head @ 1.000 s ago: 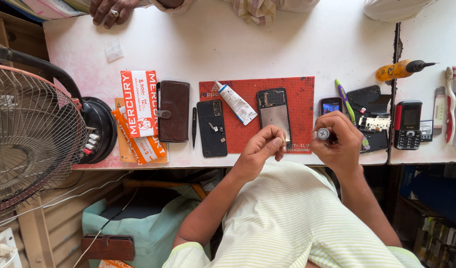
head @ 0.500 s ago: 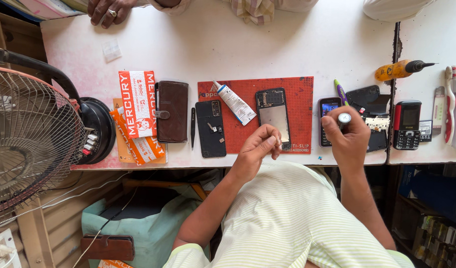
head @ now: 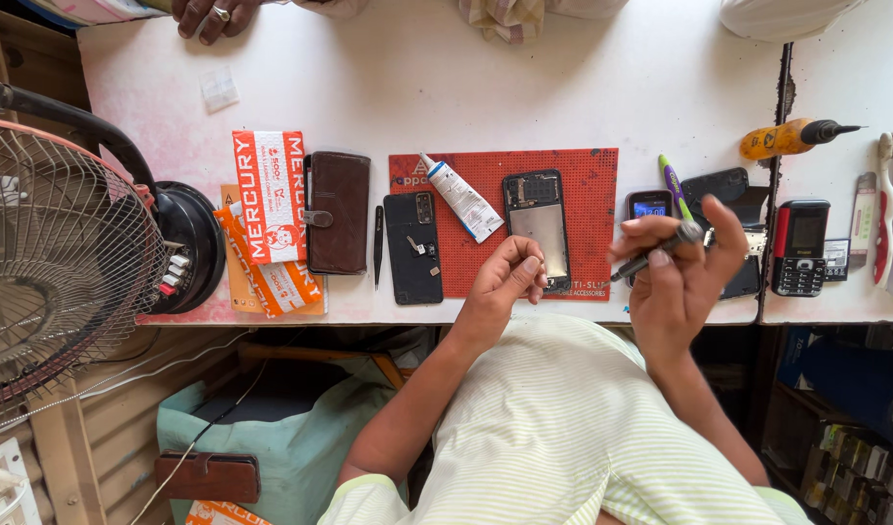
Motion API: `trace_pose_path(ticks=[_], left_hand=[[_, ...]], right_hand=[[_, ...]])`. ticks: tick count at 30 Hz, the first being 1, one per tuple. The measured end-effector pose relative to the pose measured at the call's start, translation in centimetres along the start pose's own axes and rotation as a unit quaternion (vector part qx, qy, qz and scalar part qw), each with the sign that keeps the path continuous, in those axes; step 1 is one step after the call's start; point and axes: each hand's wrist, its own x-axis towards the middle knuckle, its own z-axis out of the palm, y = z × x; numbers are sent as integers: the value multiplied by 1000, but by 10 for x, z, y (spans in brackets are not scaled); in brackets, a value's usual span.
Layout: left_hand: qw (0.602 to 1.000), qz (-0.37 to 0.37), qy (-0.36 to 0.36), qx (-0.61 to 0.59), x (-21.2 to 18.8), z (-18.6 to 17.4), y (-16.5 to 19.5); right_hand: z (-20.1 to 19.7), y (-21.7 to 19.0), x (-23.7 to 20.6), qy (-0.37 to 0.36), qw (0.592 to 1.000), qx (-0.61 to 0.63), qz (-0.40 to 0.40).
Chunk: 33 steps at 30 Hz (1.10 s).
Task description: The person works on a disassembled smartphone, using a small screwdriver to adjust internal components and connectors. They repeatedly lift and reseat a ribbon cable and probe the motherboard area while the phone remains open on the workbench.
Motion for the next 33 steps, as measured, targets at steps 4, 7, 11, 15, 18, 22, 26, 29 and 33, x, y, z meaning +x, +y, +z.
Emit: trace_pose_path(ticks=[4,7,11,15,18,22,26,29,33], left_hand=[[1000,-2,-6,-9,1,1,-2],[1000,3,-9,-2,1,1,-4],[1000,1,-8,14,0,3,-7],[999,2,-12,29,-1,4,-8],[999,3,-14,29,-1,5,-7],[1000,1,-14,26,-1,5,-6],[1000,-2,-13,22,-1,5,-6],[1000,-3,-12,24,-1,5,-6],[1000,-5,-10,28,-1,6,-5]], right_hand=[[11,7,-3,-74,956,-100,-266],[15,12,-4,-57,949,-95,-295],[17,16,-1,-48,944,-91,-312],[17,15,-2,-66,948,-84,-301],[18,15,-3,-67,947,-90,-301],[19,17,-2,-53,946,-80,-309],[17,16,-2,-59,945,-91,-308],[18,16,-1,-56,943,-99,-311],[19,17,-1,-38,946,-104,-306]])
